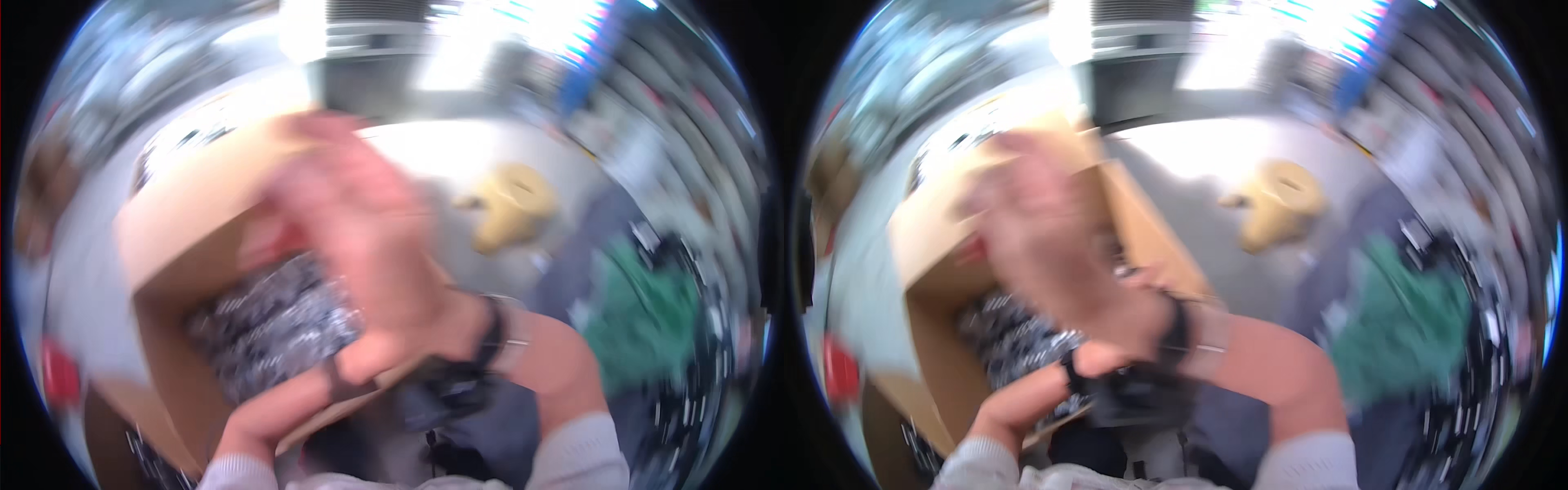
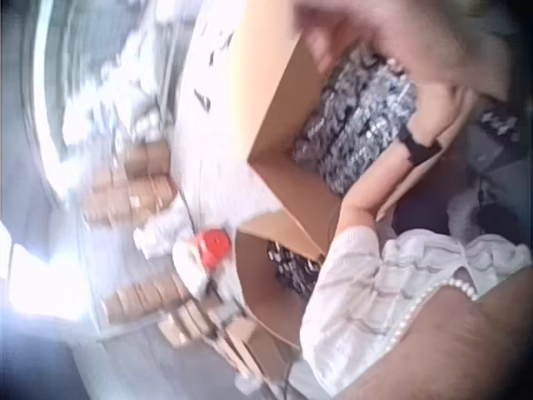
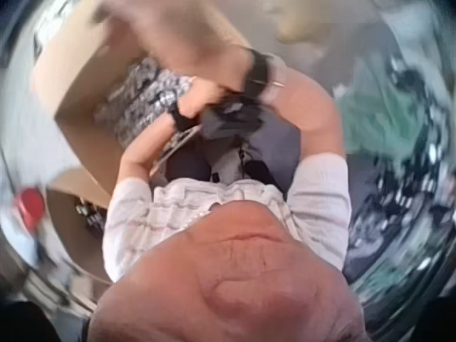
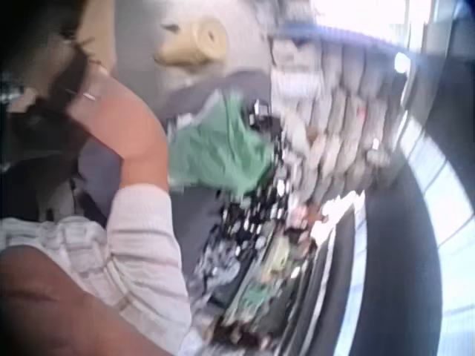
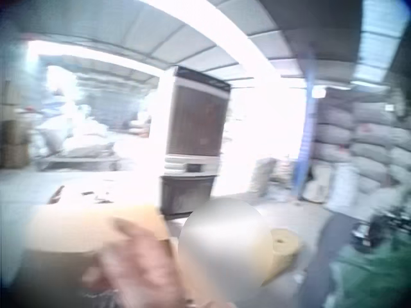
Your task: The person is seen putting small plastic products into bags and then packing the bags into a large cardboard box.
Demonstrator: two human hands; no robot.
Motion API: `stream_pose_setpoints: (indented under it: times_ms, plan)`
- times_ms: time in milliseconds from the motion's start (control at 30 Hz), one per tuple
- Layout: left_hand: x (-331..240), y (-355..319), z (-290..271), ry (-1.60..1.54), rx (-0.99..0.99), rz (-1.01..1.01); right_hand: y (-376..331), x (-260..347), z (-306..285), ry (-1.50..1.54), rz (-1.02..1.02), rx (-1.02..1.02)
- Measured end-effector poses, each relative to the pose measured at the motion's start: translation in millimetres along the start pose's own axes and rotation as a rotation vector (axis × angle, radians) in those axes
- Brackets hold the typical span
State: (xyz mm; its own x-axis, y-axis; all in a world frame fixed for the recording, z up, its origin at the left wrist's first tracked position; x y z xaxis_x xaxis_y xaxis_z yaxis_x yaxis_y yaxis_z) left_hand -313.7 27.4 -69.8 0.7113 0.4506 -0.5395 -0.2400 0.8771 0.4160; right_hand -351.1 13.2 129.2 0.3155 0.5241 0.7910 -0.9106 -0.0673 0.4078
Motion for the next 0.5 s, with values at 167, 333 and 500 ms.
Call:
stream_pose_setpoints:
  times_ms: [167, 333, 500]
  plan:
    - [57, 33, 46, 0.402, 0.327, -0.367, -8, 56, 82, 0.021, -0.344, 0.254]
    - [125, 39, 116, 0.960, 0.547, -0.212, -86, 119, 78, -0.234, -0.459, 0.077]
    - [144, 10, 180, 1.562, 0.607, 0.073, -195, 171, 78, -0.421, -0.505, -0.149]
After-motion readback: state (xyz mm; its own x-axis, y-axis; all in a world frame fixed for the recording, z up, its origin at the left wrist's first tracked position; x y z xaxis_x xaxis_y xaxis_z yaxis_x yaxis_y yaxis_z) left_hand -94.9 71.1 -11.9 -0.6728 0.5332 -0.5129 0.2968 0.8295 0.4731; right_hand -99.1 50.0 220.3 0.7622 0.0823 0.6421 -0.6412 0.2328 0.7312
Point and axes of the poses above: each hand's wrist, its own y-axis towards the middle knuckle, its own z-axis out of the palm, x = y × z, the point moved 4 cm from there along y, towards the middle knuckle, and after that the axes turned 15 degrees about x, right-handed, at the moved point
